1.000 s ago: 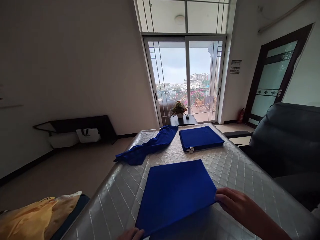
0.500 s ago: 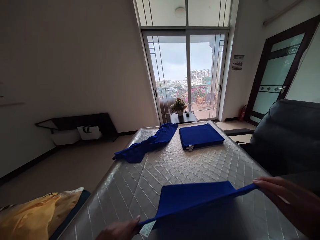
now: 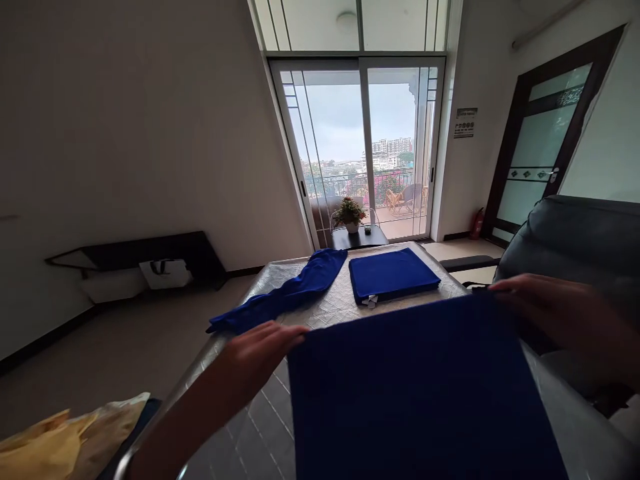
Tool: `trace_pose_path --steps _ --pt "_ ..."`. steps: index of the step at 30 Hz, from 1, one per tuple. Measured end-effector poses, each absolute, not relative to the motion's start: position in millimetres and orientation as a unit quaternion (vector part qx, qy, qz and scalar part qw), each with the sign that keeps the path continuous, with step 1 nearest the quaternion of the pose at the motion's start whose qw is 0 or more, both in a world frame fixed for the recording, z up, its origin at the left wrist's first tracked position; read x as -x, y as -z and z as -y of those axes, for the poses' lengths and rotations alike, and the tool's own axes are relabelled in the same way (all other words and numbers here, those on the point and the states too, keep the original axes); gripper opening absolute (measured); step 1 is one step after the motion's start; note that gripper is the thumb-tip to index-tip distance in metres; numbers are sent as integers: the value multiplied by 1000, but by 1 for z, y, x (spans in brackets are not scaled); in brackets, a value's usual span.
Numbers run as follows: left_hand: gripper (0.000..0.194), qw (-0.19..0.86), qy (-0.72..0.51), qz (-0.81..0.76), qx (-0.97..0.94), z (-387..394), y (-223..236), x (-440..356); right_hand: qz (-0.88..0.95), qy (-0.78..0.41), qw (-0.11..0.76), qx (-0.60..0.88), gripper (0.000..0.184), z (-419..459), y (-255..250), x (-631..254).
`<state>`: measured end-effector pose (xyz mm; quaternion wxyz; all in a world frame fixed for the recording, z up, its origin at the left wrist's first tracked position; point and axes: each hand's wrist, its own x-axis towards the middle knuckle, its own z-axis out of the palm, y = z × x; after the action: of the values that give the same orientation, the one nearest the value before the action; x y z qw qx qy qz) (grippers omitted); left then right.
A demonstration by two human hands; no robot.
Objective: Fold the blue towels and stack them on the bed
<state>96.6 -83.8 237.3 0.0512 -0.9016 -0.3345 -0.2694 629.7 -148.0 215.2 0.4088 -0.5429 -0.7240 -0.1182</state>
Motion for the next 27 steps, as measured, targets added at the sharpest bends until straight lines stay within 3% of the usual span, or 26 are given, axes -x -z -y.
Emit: trace_pose_path --steps 3,6,10,14,17,22,27 --pt "42 -4 222 343 913 11 -253 -138 748 49 323 578 14 72 -235 -627" --pt "48 13 224 370 902 -60 -274 -177 721 45 275 635 13 -3 -266 -627" --pt "51 91 340 423 835 -129 -305 -221 677 79 342 647 47 -66 -318 -628" --pt "42 117 418 451 780 -168 -297 -247 641 90 433 627 41 -99 -327 -638" --pt "38 100 421 451 780 -186 -248 -259 621 67 432 651 30 -121 -281 -647" --pt "22 51 389 472 789 -179 -116 -274 600 1 372 708 18 -138 -144 -645" --pt "24 36 363 484 796 -160 -30 -277 600 -25 357 716 24 -133 -48 -640"
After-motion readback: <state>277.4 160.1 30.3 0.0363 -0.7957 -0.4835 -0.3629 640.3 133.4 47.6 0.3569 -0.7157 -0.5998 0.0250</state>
